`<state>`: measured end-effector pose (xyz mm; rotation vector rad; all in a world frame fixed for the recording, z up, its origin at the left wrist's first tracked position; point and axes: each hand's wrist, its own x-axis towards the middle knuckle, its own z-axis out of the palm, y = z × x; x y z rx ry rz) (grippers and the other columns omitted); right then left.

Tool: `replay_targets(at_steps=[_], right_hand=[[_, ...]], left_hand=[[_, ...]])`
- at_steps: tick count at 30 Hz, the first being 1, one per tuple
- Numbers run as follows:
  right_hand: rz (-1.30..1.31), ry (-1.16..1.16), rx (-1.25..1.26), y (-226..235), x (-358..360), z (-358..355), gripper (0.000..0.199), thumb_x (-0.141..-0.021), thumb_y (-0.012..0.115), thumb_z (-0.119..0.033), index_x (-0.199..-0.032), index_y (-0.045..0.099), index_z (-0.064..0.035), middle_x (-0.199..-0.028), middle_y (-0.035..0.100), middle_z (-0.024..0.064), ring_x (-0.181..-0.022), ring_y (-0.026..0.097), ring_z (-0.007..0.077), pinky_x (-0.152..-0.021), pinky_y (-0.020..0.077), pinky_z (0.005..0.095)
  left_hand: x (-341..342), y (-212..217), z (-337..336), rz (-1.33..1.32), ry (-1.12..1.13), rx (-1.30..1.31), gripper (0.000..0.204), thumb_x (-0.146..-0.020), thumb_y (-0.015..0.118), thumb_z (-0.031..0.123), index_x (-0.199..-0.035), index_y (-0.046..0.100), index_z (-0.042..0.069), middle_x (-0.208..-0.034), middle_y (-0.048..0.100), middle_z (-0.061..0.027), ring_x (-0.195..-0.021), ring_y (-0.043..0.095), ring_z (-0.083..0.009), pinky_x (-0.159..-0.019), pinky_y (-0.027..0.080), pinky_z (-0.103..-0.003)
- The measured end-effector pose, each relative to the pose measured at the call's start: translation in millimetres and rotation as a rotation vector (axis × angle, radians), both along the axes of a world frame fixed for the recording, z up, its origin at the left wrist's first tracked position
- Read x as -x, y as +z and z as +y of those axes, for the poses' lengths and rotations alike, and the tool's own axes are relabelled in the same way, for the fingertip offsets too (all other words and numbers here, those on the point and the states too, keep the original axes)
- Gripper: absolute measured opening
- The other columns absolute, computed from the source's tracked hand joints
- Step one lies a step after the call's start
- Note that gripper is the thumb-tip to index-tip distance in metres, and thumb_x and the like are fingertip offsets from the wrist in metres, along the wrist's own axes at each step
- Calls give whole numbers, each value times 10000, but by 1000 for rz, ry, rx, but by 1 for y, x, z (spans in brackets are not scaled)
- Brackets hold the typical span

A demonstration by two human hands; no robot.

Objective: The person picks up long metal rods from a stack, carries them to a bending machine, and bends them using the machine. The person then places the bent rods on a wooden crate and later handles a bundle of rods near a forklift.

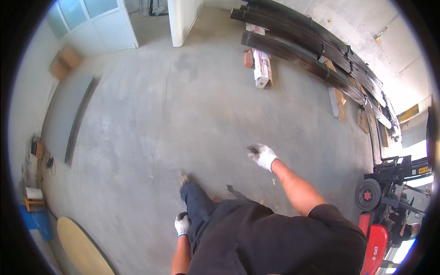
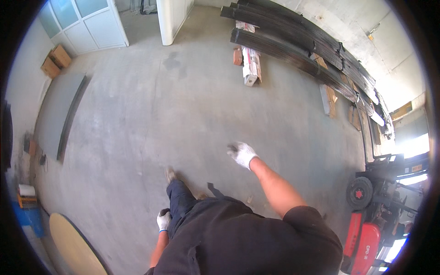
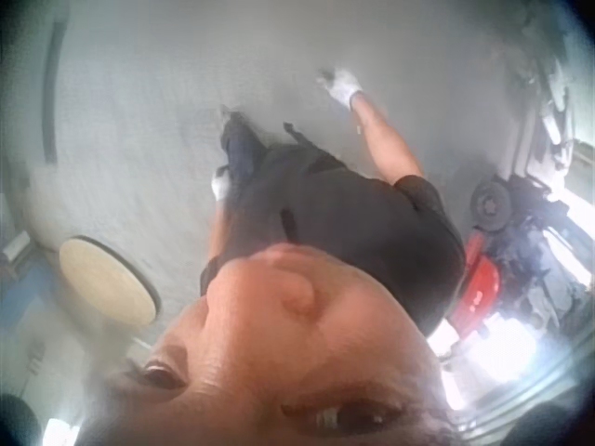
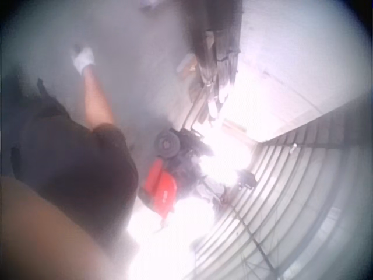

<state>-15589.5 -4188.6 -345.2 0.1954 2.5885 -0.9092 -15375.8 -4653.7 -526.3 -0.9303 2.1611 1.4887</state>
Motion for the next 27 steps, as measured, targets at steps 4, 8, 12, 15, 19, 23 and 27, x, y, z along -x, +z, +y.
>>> replay_targets(at_steps=[4,8,12,15,19,23,27], right_hand=[[100,-24,72,46,188,-30,387,-960,658,-262,-1296,673,-69,-1228,729,165,-1156,694,319,-995,550,406],[-110,-312,-268,-26,298,9,434,-964,667,-343,-1286,687,-52,-1264,715,195,-1194,687,329,-1015,545,422],[-378,-412,-264,-104,290,34,506,-958,621,-434,-1290,711,-64,-1148,759,188,-1006,747,330,-912,577,419],[-715,-465,-213,-148,288,49,411,-981,598,-422,-1036,745,-42,-857,738,122,-719,698,249,-720,569,404],[-1048,-986,6,-185,365,53,445,-1018,537,-452,-989,750,-62,-841,744,102,-748,720,247,-740,571,387],[-833,70,-228,-221,527,98,384,-1060,513,-403,-1098,737,-94,-888,760,72,-795,742,240,-744,593,385],[-356,-571,-129,-153,848,116,488,-967,633,-435,-1269,712,-61,-1277,715,173,-1178,683,342,-1027,529,412]], left_hand=[[183,-50,-45,77,-26,61,199,-884,639,72,-1017,762,-10,-951,782,-126,-897,728,-216,-867,553,-326],[400,-45,-80,40,-175,173,204,-901,646,112,-1030,767,10,-959,780,-153,-915,741,-249,-871,560,-344],[642,21,-73,216,-477,300,197,-904,658,98,-1048,764,13,-975,776,-173,-938,743,-263,-891,560,-355],[818,25,-60,216,-334,147,197,-914,657,81,-1060,754,-7,-1011,774,-169,-966,736,-259,-899,557,-365],[1024,55,-2,274,-421,201,221,-932,642,86,-1101,730,-27,-1044,767,-148,-975,716,-229,-900,548,-356],[1159,43,75,108,-334,41,228,-936,649,96,-1115,723,-24,-1018,767,-160,-922,723,-232,-869,559,-347],[1265,33,136,212,-776,66,219,-942,653,100,-1111,718,-24,-1011,768,-174,-925,745,-250,-858,571,-366]])
